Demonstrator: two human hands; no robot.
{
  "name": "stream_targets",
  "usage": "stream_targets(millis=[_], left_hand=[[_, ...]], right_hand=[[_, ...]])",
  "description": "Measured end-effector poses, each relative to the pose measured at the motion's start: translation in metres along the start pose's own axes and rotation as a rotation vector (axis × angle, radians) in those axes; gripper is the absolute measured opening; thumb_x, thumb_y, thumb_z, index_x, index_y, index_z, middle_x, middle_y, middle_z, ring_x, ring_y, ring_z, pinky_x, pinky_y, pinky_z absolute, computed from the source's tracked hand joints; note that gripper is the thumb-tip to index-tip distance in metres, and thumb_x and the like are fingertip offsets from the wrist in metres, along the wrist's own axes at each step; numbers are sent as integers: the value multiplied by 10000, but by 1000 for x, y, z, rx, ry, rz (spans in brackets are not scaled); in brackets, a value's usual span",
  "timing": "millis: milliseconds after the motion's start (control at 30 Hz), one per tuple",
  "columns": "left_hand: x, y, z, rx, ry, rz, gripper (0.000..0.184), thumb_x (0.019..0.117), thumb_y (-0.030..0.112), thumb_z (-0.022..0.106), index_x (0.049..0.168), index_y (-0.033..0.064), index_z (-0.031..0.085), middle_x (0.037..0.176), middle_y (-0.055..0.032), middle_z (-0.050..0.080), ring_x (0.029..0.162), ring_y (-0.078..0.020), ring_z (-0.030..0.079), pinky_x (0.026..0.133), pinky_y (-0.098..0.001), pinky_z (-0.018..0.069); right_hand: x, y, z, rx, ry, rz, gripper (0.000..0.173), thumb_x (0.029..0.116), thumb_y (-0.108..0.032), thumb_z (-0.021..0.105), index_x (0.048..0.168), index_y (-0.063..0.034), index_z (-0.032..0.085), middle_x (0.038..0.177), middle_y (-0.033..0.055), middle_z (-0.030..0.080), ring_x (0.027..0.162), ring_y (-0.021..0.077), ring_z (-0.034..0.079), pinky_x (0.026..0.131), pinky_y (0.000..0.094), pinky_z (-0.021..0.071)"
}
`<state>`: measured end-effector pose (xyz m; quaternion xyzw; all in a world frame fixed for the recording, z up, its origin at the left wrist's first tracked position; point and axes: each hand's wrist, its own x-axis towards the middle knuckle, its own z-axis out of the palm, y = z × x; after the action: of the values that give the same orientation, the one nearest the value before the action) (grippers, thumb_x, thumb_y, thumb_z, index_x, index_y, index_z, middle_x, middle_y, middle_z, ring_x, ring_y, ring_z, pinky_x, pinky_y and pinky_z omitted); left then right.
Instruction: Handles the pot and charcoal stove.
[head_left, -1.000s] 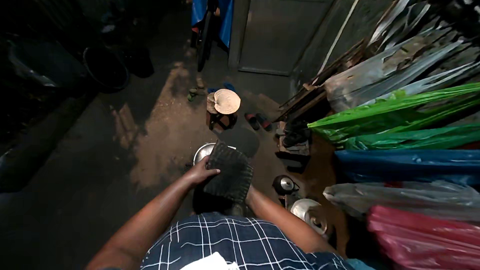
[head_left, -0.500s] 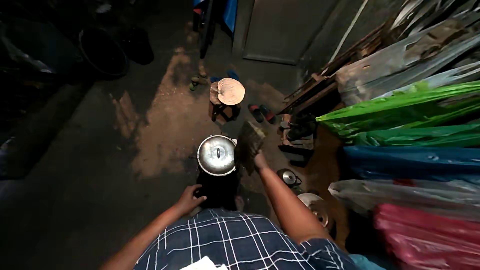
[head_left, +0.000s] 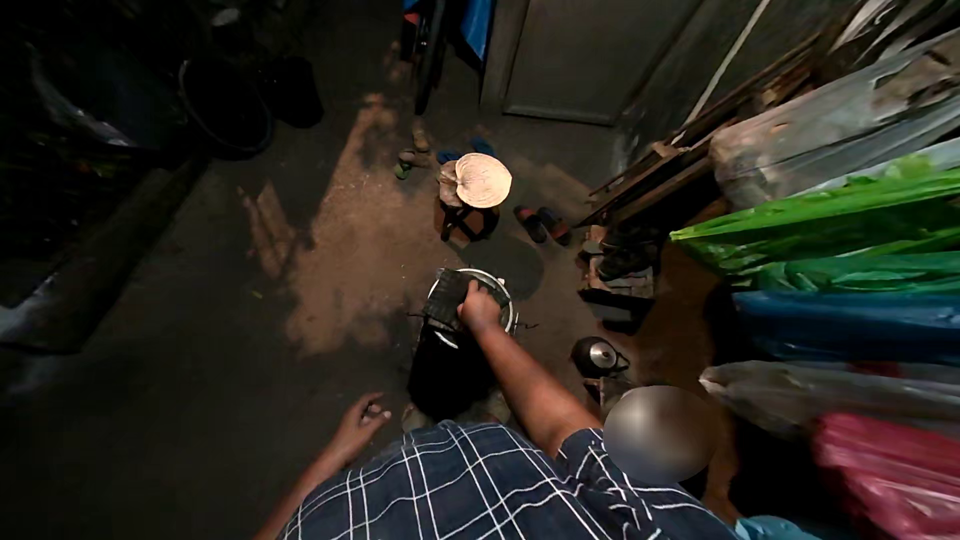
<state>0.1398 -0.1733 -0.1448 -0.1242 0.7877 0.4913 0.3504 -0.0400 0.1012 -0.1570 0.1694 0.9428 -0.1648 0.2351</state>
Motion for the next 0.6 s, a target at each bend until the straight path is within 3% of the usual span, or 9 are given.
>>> stream_targets(millis=[100, 367, 600], left_hand=[[-5, -9, -11, -16, -10, -17, 531, 1018, 216, 638, 1478, 19, 459, 1277, -209, 614, 1069, -251, 642, 930, -398, 533], [-6, -40, -31, -76, 27, -44, 497, 1028, 219, 629, 1473, 53, 482, 1274, -178, 637, 1074, -242, 659, 936, -407, 544], [3, -54, -38, -16, 39, -40, 527, 1023, 222, 637, 1480, 26, 462, 1277, -196, 632, 1095, -267, 647, 969, -431, 522]], right_hand=[[10, -2, 7, 70, 24, 70, 739, 963, -198, 671, 1595, -66, 311, 1424, 281, 557, 1220, 449, 633, 957, 605, 539], [10, -4, 15, 136, 102, 114, 678, 971, -209, 677, 1553, -49, 368, 1395, 260, 594, 1237, 444, 627, 963, 616, 533], [4, 18, -19, 421, 138, 73, 578, 978, -214, 681, 1471, -37, 437, 1247, 292, 662, 1138, 470, 670, 937, 652, 529]])
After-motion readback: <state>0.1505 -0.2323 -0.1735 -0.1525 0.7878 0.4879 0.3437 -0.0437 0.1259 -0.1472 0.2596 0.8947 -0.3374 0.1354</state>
